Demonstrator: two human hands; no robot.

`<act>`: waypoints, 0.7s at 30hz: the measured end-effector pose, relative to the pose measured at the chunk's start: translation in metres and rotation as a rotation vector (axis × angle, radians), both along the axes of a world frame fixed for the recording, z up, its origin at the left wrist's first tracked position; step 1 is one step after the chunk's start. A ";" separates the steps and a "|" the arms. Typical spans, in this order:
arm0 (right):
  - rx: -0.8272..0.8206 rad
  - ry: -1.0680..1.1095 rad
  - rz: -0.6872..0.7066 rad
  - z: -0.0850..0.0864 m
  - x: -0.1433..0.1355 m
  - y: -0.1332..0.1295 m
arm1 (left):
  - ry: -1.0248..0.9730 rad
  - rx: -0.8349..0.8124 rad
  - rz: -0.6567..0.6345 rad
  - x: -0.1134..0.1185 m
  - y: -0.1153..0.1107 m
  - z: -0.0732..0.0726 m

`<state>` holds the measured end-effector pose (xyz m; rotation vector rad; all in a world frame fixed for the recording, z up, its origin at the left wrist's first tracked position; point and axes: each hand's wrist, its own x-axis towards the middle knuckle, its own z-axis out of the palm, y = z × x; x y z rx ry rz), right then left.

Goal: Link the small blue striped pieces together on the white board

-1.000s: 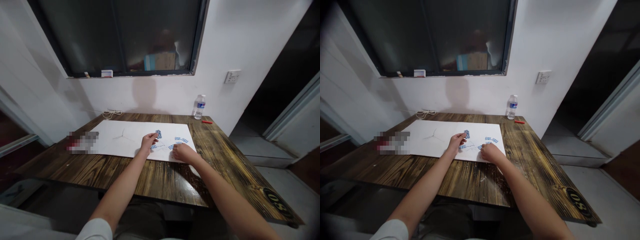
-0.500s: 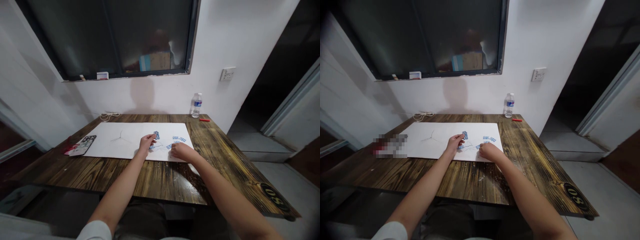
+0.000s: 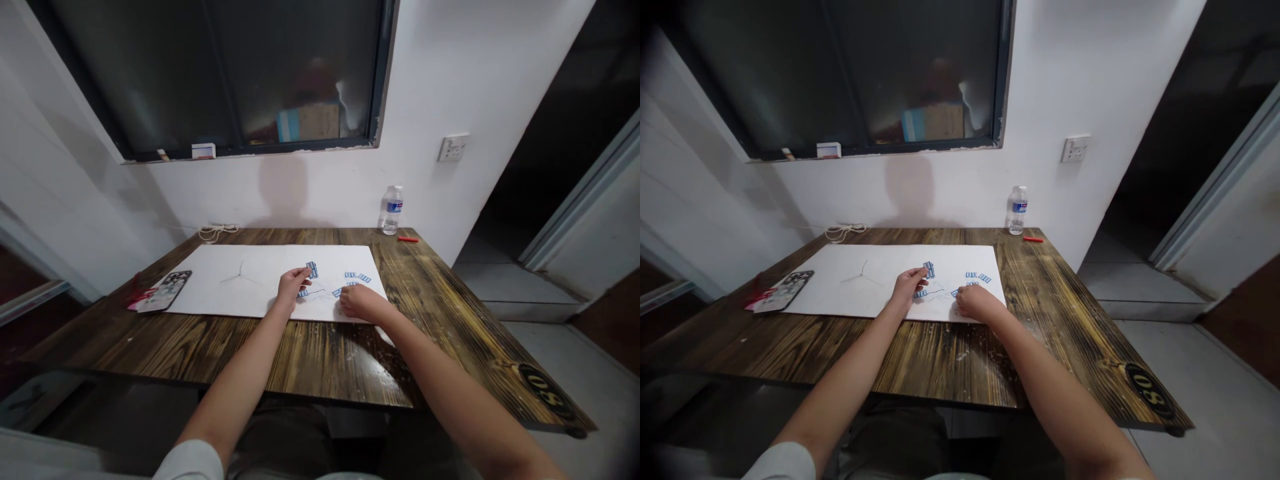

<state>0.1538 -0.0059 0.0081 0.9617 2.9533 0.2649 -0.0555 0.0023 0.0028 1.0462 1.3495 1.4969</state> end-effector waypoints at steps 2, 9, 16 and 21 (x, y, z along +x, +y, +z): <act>0.006 0.006 -0.001 0.001 0.000 -0.001 | -0.001 0.001 0.002 0.000 0.000 0.000; 0.017 0.019 -0.019 0.004 0.000 -0.004 | -0.008 -0.007 -0.001 0.000 0.000 0.000; 0.063 0.050 -0.118 0.005 -0.008 -0.012 | 0.000 -0.003 -0.005 0.000 0.001 0.001; 0.046 0.082 -0.195 0.005 -0.007 -0.009 | 0.006 -0.001 -0.005 -0.001 0.000 0.001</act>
